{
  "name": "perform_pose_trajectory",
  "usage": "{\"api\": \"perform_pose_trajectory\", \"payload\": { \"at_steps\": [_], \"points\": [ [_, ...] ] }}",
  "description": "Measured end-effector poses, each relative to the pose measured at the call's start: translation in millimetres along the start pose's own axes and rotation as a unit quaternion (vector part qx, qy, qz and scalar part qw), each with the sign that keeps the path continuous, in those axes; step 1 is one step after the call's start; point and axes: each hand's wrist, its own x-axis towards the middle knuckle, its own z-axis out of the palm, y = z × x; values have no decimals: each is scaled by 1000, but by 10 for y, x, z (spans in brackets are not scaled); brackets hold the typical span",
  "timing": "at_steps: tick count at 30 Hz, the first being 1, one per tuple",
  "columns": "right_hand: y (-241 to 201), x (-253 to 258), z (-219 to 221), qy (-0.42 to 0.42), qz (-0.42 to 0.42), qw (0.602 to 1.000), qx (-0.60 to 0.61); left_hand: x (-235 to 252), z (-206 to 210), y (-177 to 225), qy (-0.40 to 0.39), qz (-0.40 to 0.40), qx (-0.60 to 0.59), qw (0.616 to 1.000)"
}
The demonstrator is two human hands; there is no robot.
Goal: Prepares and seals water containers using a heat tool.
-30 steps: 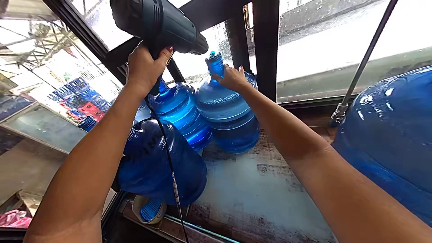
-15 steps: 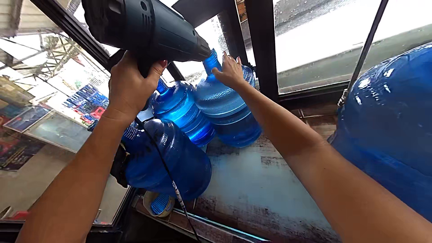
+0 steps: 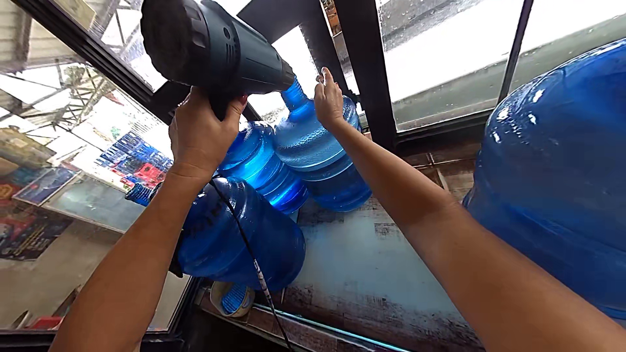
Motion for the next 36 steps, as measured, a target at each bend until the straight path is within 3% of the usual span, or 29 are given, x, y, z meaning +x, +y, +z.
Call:
{"api": "perform_pose_trajectory", "payload": {
  "at_steps": [25, 36],
  "points": [
    [33, 4, 18, 33, -5, 999, 26, -283, 444, -299, -1, 7, -70, 997],
    [25, 10, 29, 34, -7, 999, -6, -301, 433, -720, 80, -40, -205, 975]
  ]
}}
